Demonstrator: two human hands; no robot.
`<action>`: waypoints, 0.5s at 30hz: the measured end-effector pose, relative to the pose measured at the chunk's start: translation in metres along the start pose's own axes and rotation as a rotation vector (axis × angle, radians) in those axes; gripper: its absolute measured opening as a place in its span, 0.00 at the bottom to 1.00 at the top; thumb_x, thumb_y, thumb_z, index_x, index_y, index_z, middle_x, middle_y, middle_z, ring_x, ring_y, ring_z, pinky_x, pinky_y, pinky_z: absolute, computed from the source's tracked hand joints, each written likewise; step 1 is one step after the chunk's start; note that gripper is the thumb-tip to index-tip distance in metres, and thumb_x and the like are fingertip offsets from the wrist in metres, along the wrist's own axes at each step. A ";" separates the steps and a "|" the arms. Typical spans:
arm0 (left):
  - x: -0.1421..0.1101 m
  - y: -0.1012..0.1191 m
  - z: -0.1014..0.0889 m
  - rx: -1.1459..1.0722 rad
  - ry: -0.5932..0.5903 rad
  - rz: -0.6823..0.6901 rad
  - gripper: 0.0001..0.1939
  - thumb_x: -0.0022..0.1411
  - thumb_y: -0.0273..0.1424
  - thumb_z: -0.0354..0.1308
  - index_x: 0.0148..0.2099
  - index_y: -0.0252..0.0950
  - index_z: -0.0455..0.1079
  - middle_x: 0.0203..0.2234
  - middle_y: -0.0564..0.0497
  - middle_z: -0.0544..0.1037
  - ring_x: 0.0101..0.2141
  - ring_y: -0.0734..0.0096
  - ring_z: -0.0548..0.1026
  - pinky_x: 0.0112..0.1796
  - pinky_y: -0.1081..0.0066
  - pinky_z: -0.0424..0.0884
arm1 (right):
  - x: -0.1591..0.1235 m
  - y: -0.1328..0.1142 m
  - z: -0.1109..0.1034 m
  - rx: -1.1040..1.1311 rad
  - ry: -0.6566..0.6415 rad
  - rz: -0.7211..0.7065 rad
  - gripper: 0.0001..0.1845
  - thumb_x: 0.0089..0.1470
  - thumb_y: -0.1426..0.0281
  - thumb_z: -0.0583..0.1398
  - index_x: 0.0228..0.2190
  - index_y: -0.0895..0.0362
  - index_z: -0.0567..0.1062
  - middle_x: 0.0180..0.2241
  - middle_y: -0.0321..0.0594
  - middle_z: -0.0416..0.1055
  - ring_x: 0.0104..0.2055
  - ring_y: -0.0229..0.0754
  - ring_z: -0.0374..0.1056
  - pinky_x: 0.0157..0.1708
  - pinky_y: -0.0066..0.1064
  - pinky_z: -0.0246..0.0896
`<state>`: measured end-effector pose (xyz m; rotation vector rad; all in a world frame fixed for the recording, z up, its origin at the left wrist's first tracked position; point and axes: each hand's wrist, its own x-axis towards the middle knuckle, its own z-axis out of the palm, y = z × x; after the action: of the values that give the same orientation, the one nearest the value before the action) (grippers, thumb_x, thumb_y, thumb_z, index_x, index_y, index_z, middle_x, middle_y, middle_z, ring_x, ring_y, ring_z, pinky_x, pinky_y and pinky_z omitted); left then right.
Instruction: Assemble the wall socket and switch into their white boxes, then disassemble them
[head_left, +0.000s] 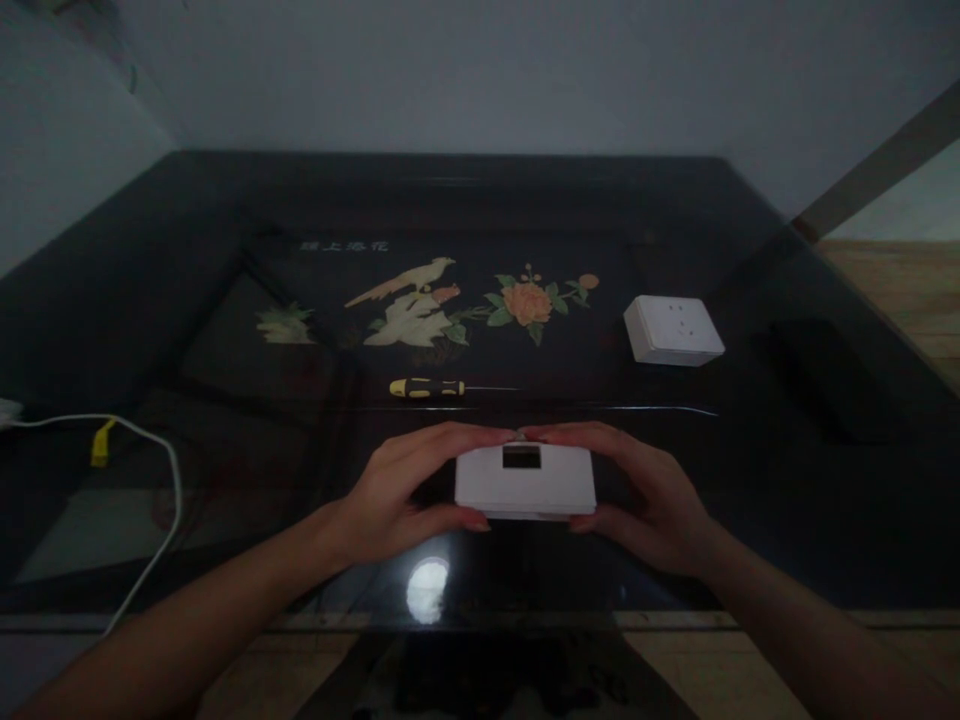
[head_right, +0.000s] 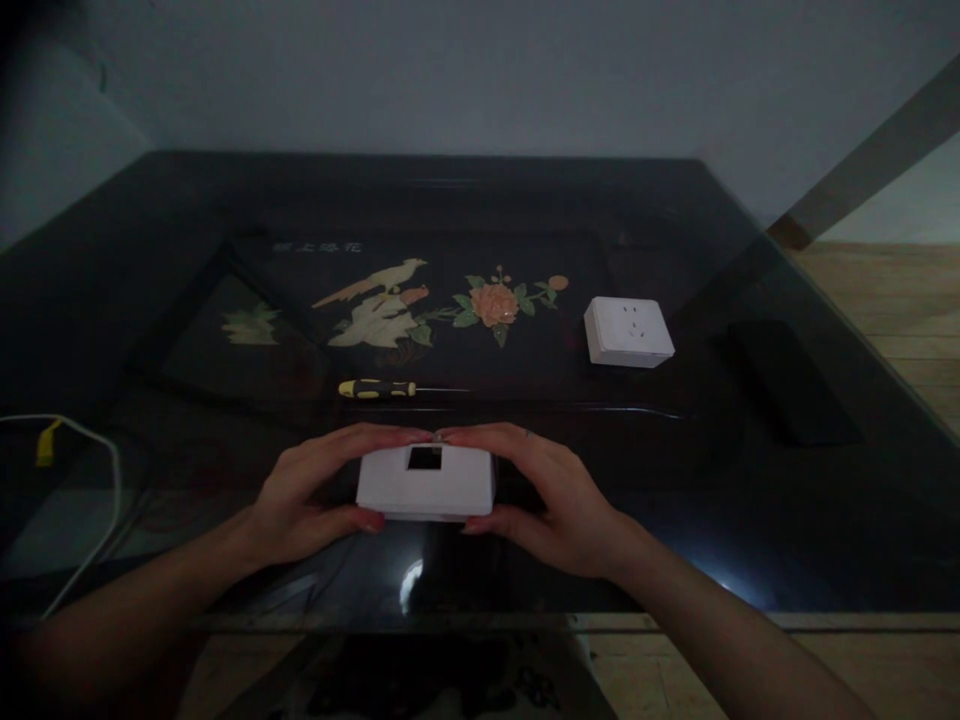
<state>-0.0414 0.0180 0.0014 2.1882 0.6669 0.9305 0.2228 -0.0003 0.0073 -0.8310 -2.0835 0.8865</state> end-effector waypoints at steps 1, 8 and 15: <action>0.000 -0.001 0.000 -0.005 0.001 -0.003 0.28 0.62 0.44 0.61 0.61 0.43 0.64 0.50 0.46 0.79 0.49 0.62 0.79 0.49 0.68 0.75 | 0.000 0.000 0.001 0.004 0.013 -0.004 0.27 0.58 0.59 0.62 0.57 0.47 0.66 0.52 0.42 0.75 0.53 0.46 0.73 0.49 0.38 0.71; 0.000 -0.003 0.008 -0.228 0.071 -0.175 0.31 0.56 0.50 0.64 0.59 0.44 0.67 0.52 0.47 0.77 0.49 0.59 0.77 0.48 0.67 0.74 | 0.003 -0.004 0.010 0.073 0.150 0.154 0.22 0.55 0.58 0.65 0.50 0.49 0.72 0.45 0.40 0.79 0.45 0.43 0.77 0.43 0.32 0.74; 0.007 0.009 0.018 -0.423 0.119 -0.531 0.18 0.56 0.34 0.66 0.49 0.39 0.74 0.43 0.49 0.82 0.38 0.63 0.80 0.37 0.68 0.78 | 0.006 -0.007 0.016 0.324 0.170 0.351 0.16 0.54 0.62 0.66 0.45 0.50 0.76 0.42 0.38 0.79 0.40 0.41 0.77 0.37 0.29 0.76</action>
<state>-0.0216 0.0102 0.0021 1.4882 0.9498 0.8262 0.2047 -0.0044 0.0066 -1.0684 -1.6159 1.2533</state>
